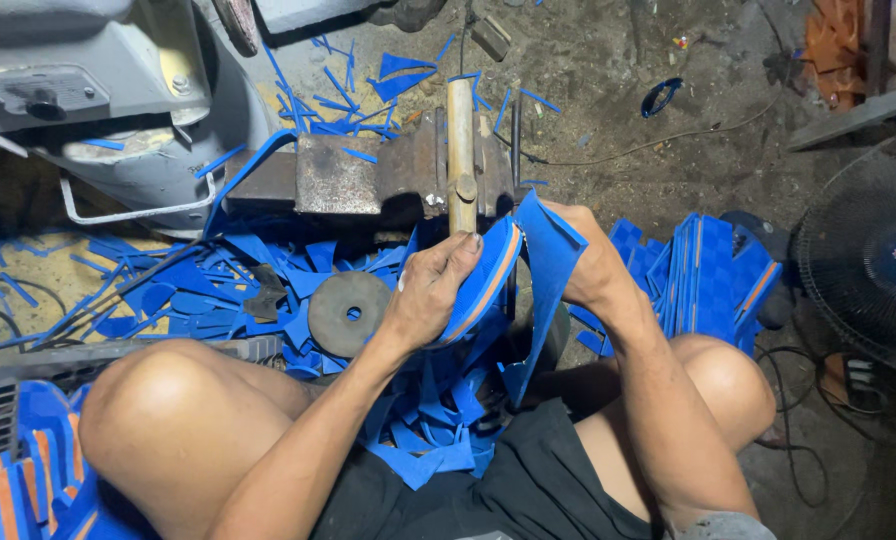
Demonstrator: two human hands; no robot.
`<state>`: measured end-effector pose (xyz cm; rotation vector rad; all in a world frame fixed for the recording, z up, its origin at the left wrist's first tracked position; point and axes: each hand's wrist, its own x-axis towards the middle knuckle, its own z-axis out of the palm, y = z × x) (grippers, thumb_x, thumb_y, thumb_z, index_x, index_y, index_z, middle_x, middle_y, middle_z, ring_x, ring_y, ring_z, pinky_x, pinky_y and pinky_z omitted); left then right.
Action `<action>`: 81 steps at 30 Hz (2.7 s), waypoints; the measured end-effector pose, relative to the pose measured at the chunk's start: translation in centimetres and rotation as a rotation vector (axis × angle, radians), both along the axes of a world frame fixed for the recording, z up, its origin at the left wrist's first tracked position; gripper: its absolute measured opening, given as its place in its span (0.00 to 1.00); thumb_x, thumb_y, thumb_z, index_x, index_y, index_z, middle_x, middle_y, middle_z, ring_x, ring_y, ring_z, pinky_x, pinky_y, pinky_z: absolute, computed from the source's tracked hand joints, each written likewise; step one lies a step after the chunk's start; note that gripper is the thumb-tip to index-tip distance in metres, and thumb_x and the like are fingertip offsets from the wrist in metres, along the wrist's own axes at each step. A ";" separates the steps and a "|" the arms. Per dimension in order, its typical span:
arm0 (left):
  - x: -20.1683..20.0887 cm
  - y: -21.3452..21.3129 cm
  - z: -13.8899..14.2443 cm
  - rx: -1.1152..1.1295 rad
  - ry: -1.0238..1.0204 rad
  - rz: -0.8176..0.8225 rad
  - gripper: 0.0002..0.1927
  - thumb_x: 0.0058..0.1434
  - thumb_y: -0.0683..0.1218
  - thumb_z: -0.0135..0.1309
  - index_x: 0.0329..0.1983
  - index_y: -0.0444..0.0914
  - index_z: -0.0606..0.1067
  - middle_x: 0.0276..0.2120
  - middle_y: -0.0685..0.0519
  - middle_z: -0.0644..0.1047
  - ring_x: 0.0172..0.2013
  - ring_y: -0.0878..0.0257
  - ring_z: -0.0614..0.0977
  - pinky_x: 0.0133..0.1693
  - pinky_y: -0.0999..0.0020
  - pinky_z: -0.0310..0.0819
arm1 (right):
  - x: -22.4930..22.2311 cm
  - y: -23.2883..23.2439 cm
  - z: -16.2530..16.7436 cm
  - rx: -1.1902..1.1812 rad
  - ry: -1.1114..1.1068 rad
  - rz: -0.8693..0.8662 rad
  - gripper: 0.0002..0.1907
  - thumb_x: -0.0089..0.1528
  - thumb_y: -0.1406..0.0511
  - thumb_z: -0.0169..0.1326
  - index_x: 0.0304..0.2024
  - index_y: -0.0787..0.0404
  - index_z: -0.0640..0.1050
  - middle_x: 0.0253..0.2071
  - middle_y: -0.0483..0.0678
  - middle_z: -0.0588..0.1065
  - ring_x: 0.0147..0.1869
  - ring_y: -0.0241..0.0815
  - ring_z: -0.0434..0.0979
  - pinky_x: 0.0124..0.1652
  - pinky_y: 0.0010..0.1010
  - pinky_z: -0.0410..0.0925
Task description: The person sits on the floor and uses a handheld blade to trim the edges of blue rubber sandals. They repeatedly press the sandal against a vertical wooden post to shape the material, occasionally switching to a circular grinding wheel to smooth the edges. The person handles multiple sandals one at a time, removing excess material and refining the shape.
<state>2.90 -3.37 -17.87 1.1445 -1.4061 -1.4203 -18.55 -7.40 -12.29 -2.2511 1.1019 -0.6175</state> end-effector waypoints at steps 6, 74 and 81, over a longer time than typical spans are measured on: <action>0.0 0.2 0.1 0.044 0.127 -0.080 0.29 0.72 0.64 0.40 0.37 0.35 0.75 0.24 0.57 0.72 0.29 0.70 0.71 0.33 0.68 0.68 | -0.6 0.7 0.3 0.017 -0.103 0.020 0.04 0.62 0.71 0.54 0.39 0.66 0.73 0.32 0.51 0.72 0.32 0.44 0.72 0.33 0.34 0.68; 1.5 -0.8 0.8 0.123 0.593 0.085 0.17 0.75 0.51 0.50 0.54 0.34 0.79 0.38 0.55 0.78 0.37 0.69 0.75 0.40 0.71 0.68 | -0.3 4.4 0.0 0.142 0.240 -0.462 0.13 0.64 0.65 0.57 0.47 0.68 0.77 0.34 0.65 0.78 0.40 0.65 0.78 0.37 0.47 0.69; 1.3 1.2 4.3 -0.475 -0.260 0.148 0.15 0.66 0.50 0.60 0.48 0.34 0.76 0.40 0.45 0.75 0.39 0.49 0.81 0.40 0.62 0.73 | -0.1 6.1 3.3 -0.110 -0.240 -0.492 0.09 0.65 0.69 0.60 0.48 0.64 0.80 0.34 0.48 0.82 0.39 0.35 0.84 0.38 0.26 0.72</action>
